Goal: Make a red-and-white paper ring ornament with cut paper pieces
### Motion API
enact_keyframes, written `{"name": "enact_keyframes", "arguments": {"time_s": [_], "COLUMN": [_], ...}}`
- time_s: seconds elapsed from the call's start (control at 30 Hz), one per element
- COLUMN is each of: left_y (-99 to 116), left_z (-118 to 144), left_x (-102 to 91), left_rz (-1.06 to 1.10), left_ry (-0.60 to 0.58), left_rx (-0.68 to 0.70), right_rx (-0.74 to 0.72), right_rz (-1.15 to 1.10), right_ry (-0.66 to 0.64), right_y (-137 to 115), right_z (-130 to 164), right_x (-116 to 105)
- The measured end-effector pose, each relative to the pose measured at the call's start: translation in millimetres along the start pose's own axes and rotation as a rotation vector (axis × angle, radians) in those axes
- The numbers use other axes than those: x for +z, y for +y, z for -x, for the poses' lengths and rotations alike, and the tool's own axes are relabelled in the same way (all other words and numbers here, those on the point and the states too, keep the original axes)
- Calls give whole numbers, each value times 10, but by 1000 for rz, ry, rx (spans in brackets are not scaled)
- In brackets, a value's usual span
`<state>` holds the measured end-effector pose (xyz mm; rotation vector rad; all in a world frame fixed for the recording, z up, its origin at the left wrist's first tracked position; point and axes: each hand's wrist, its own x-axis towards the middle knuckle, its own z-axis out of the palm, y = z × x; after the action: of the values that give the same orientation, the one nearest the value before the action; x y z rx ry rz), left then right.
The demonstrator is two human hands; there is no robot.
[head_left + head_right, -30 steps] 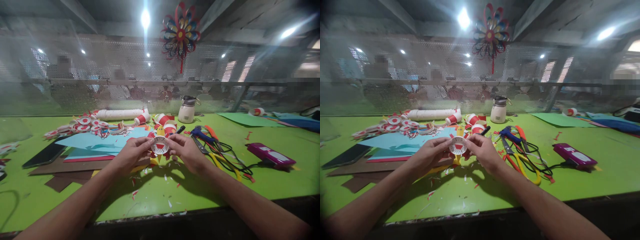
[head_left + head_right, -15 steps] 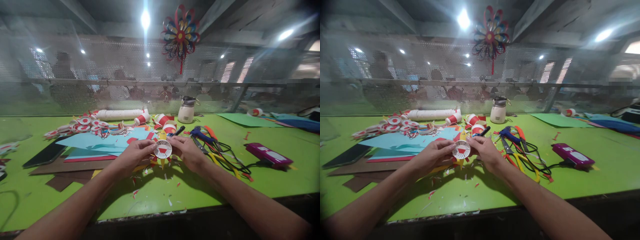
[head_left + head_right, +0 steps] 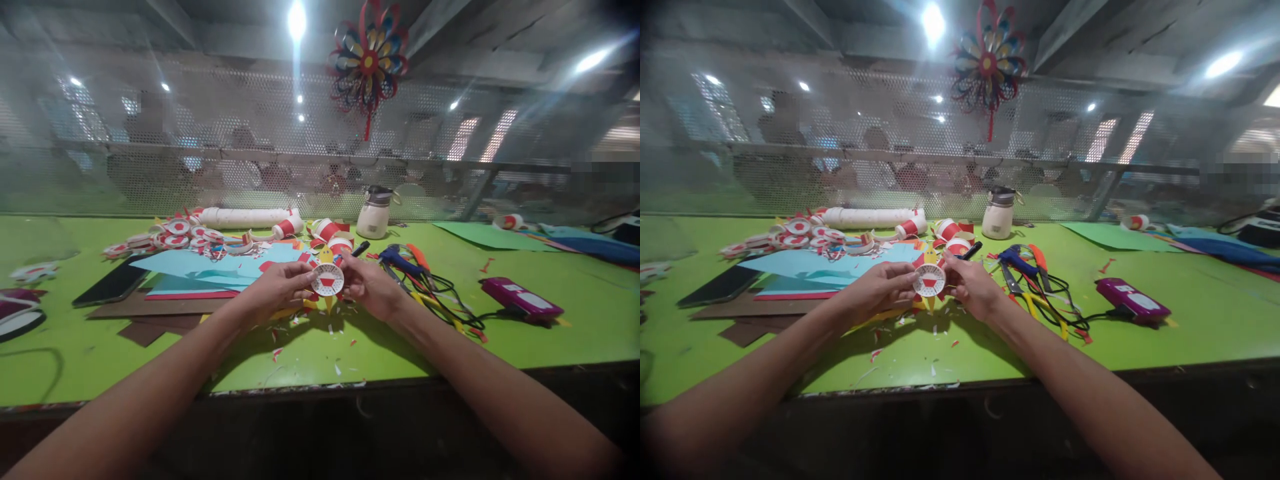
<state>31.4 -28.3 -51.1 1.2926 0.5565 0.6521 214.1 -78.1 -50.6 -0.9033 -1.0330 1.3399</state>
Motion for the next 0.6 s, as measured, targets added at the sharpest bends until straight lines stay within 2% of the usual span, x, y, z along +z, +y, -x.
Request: {"name": "enact_keyframes", "arguments": {"time_s": [0.17,0.3,0.4,0.6], "left_y": [21,-4,-29,-62], "left_z": [-37,-98,-126,-136], "left_x": [-39,-97,-126,-129], "left_rz": [109,152,176,201], "left_ry": [112,89,79,57], "left_rx": [57,196,209,184], "right_rx": [-81,-109,-132,-125], "right_rz": [116,218,360,481], "right_ry": [15,-74,-132,-53], "right_y": [28,85,125,185], "right_z": [-31,-52,-41,-42], "right_x": [-35,-55,-31,-5]}}
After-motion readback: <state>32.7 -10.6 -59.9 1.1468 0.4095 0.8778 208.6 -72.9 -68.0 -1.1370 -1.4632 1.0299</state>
